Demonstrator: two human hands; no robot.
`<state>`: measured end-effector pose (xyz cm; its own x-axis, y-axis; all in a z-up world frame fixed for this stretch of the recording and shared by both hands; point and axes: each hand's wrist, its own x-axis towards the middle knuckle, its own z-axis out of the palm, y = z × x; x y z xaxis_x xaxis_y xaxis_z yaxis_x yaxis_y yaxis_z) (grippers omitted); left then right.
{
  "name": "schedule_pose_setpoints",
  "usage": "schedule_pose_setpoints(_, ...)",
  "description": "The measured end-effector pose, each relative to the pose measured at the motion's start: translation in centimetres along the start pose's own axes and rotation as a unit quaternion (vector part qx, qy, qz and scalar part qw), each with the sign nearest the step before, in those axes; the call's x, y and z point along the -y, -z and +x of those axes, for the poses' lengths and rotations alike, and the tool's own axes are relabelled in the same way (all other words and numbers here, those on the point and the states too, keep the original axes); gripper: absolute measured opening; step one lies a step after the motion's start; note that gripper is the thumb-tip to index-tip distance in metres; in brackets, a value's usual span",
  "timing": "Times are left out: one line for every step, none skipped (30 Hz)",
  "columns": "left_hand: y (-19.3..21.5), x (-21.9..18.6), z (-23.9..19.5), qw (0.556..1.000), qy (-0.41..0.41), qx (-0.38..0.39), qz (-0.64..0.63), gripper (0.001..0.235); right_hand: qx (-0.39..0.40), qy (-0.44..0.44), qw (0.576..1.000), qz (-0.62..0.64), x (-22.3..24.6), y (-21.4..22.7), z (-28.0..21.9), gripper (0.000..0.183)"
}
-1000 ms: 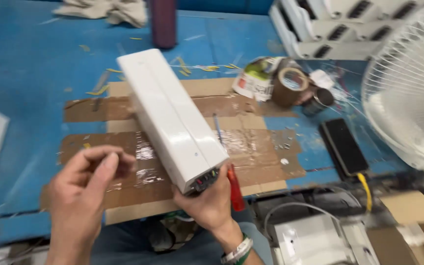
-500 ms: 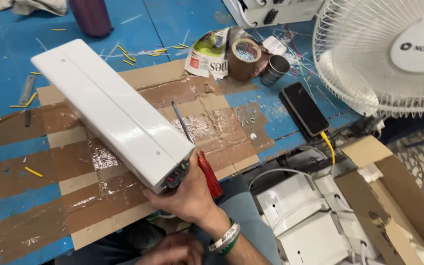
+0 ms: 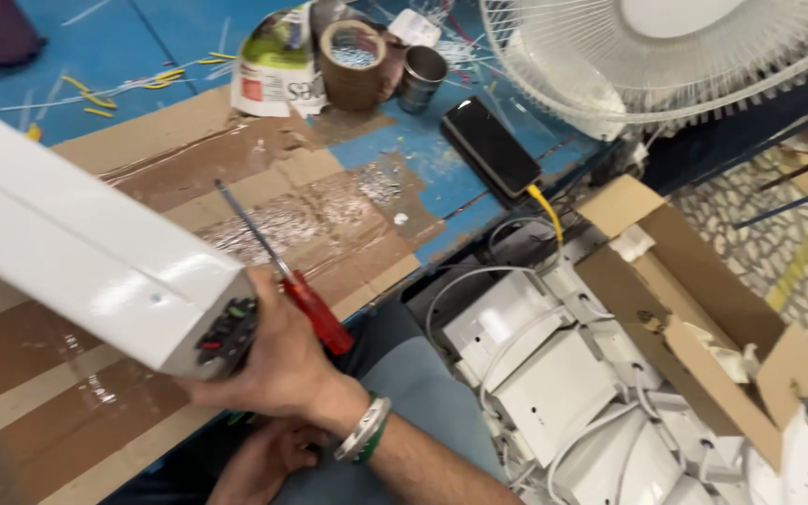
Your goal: Assembling and attaching plastic covers to electronic device enclosures using a screwdriver on a factory workbench.
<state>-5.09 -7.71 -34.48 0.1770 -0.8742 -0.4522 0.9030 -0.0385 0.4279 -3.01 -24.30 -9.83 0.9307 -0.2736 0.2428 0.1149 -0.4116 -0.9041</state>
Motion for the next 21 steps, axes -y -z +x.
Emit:
schedule_pose_setpoints(0.6,0.1,0.3,0.999,-0.015,-0.049,-0.010,0.049,-0.002,0.018,1.000,-0.004,-0.1,0.1,0.0,0.098)
schedule_pose_setpoints(1.1,0.2,0.5,0.995,-0.030,-0.098,-0.020,0.053,-0.004,0.037,0.999,-0.007,-0.1,0.1,0.1,0.098)
schedule_pose_setpoints(1.1,0.2,0.4,0.994,-0.034,-0.100,-0.018,0.053,-0.004,0.041,0.999,-0.004,0.0,-0.1,0.2,0.098)
schedule_pose_setpoints(0.9,0.3,0.4,0.988,-0.034,-0.144,0.036,0.048,-0.011,0.060,0.998,-0.008,0.0,-0.2,0.3,0.102)
schedule_pose_setpoints(0.6,0.7,0.6,0.978,-0.030,-0.185,0.089,0.045,-0.021,0.076,0.997,-0.014,0.0,-0.1,0.2,0.107)
schedule_pose_setpoints(1.9,1.7,1.2,0.978,-0.030,-0.185,0.091,0.045,-0.022,0.077,0.997,-0.013,-0.3,-0.1,0.0,0.107)
schedule_pose_setpoints(3.4,2.3,1.7,0.977,-0.032,-0.182,0.107,0.047,-0.026,0.087,0.996,-0.007,-0.5,-0.2,-0.1,0.106)
schedule_pose_setpoints(4.8,3.0,2.1,0.976,-0.034,-0.178,0.124,0.049,-0.031,0.097,0.995,0.000,-0.8,-0.2,-0.3,0.106)
schedule_pose_setpoints(7.0,3.8,2.8,0.975,-0.030,-0.176,0.130,0.049,-0.037,0.096,0.995,0.000,-0.9,-0.1,-0.2,0.106)
schedule_pose_setpoints(9.2,4.6,3.4,0.984,-0.042,-0.150,0.082,0.048,-0.030,0.097,0.995,0.012,-1.1,0.0,-0.2,0.103)
schedule_pose_setpoints(11.4,5.6,3.8,0.990,-0.051,-0.126,0.033,0.048,-0.022,0.097,0.995,0.025,-1.2,0.0,-0.4,0.100)
schedule_pose_setpoints(12.4,6.1,4.2,0.990,-0.046,-0.126,0.037,0.048,-0.028,0.094,0.995,0.025,-1.2,0.2,-0.5,0.100)
schedule_pose_setpoints(13.2,6.9,4.7,0.992,-0.059,-0.107,0.000,0.049,-0.025,0.096,0.995,0.032,-1.2,0.5,-0.7,0.099)
schedule_pose_setpoints(14.2,7.5,5.0,0.993,-0.072,-0.088,-0.036,0.052,-0.022,0.097,0.994,0.040,-1.1,0.6,-0.7,0.097)
schedule_pose_setpoints(14.5,8.1,5.9,0.992,-0.082,-0.094,-0.035,0.052,-0.017,0.105,0.993,0.046,-0.8,1.1,-0.6,0.097)
schedule_pose_setpoints(14.9,8.4,6.6,0.994,-0.034,-0.100,0.003,0.056,-0.016,0.097,0.994,0.043,-0.4,1.4,-0.3,0.096)
schedule_pose_setpoints(15.6,8.5,6.6,0.992,0.002,-0.117,0.037,0.062,-0.003,0.096,0.994,0.048,0.3,1.2,0.2,0.094)
schedule_pose_setpoints(12.4,7.2,5.7,0.990,-0.020,-0.132,0.034,0.062,0.013,0.112,0.992,0.063,0.8,1.6,0.3,0.094)
schedule_pose_setpoints(9.2,5.7,4.7,0.982,-0.017,-0.176,0.066,0.059,0.020,0.088,0.995,0.036,1.4,1.9,0.6,0.091)
schedule_pose_setpoints(6.1,4.2,3.8,0.970,-0.012,-0.221,0.096,0.057,0.026,0.066,0.997,0.009,1.9,2.1,1.0,0.087)
schedule_pose_setpoints(4.0,3.1,3.0,0.967,-0.035,-0.238,0.086,0.057,0.048,0.083,0.995,0.021,1.8,1.5,0.9,0.087)
